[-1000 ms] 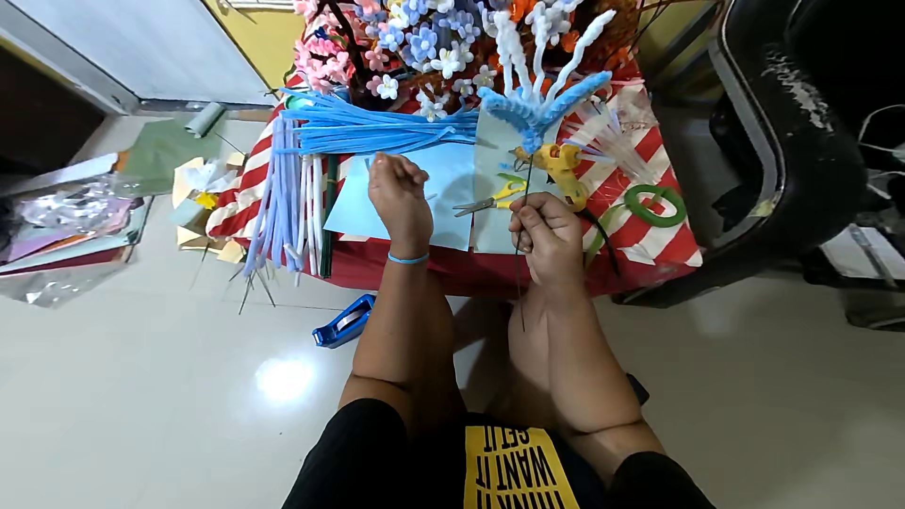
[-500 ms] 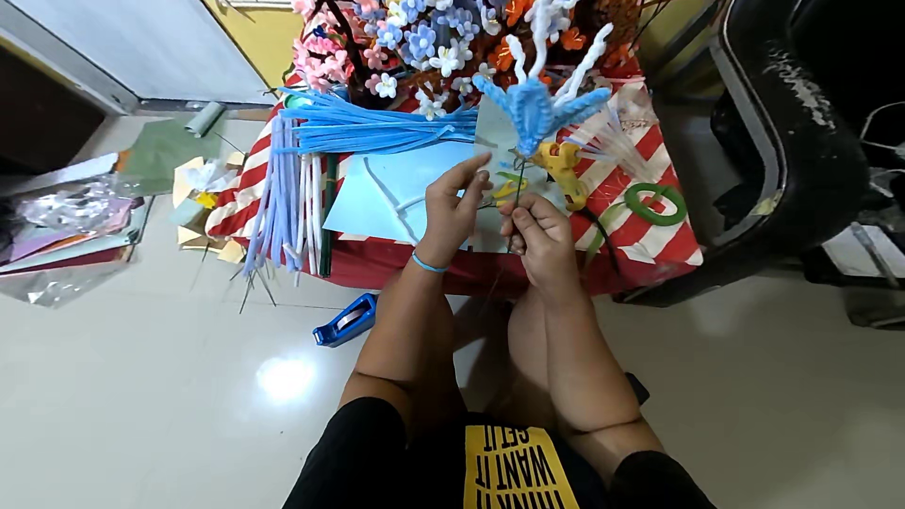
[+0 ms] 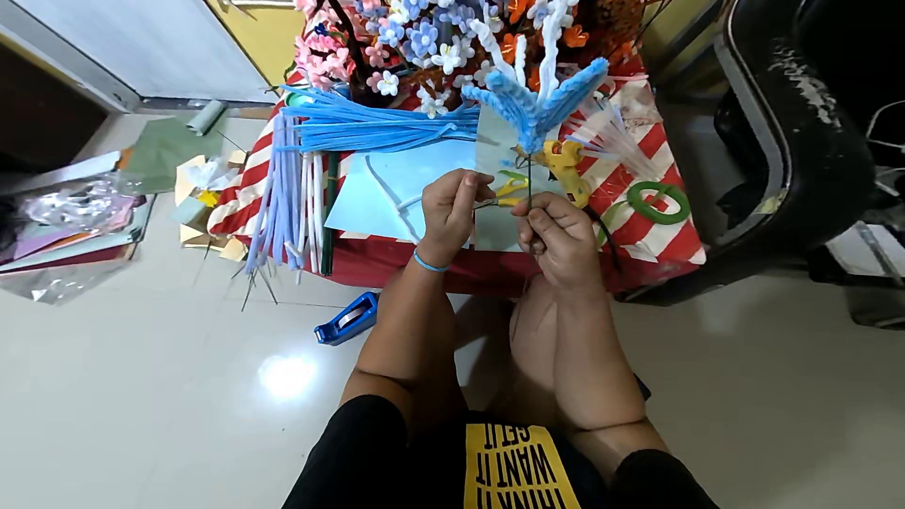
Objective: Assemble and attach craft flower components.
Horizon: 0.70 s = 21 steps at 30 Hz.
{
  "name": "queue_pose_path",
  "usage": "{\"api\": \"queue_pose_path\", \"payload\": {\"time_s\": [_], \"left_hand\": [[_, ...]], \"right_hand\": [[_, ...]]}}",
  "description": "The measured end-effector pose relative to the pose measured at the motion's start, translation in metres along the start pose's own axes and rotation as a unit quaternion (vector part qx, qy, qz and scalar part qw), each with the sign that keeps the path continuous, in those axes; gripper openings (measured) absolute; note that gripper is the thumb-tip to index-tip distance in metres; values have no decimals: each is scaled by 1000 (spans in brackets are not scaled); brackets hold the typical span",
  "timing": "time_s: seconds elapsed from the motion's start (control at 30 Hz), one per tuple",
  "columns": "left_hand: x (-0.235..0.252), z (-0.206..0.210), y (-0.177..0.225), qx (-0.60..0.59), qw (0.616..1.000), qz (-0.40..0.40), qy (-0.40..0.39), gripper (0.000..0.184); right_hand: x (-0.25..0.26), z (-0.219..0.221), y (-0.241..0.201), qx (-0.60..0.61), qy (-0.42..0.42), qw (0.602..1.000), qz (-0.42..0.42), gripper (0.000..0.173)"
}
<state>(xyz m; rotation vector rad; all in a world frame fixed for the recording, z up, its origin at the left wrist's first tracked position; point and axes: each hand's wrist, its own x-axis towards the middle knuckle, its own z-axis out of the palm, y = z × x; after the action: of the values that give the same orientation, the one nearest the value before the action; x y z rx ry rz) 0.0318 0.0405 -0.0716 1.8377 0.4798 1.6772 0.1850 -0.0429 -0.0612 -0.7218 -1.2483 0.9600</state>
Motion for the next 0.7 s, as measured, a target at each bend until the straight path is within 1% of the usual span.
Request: {"api": "queue_pose_path", "payload": {"time_s": [0.07,0.13,0.23,0.3,0.4,0.47,0.53,0.6,0.67,0.7], "left_hand": [[1,1,3,-40,999,-33,-9,31],[1,4,3,-74,996,-50,-3,25],[0,6,-1,-113,993,-44,10,14],[-3,7,-1,-110,993,-23,23,8],[-5,11,-2,-62,996,13,56,24],[-2,13,-2,-18,996,8,83,34],[-1,13,-1,-1,998,-8,66,38],[0,11,1,9,999,-23,21,37],[2,11,1,38,999,-32,-23,27],[2,11,1,52,998,-33,-28,23]], "right_hand": [[1,2,2,-8,2,1000,3,24],[1,3,4,-21,-1,1000,2,24],[1,5,7,-34,3,999,-8,23],[1,6,8,-43,3,999,-17,22],[1,6,8,-40,5,999,-20,21],[1,7,8,-39,7,999,-19,19],[1,7,8,-45,10,999,-15,19],[1,7,8,-53,14,998,-13,19],[1,7,8,-61,16,998,-16,18],[1,7,8,-62,17,998,-18,17]]}}
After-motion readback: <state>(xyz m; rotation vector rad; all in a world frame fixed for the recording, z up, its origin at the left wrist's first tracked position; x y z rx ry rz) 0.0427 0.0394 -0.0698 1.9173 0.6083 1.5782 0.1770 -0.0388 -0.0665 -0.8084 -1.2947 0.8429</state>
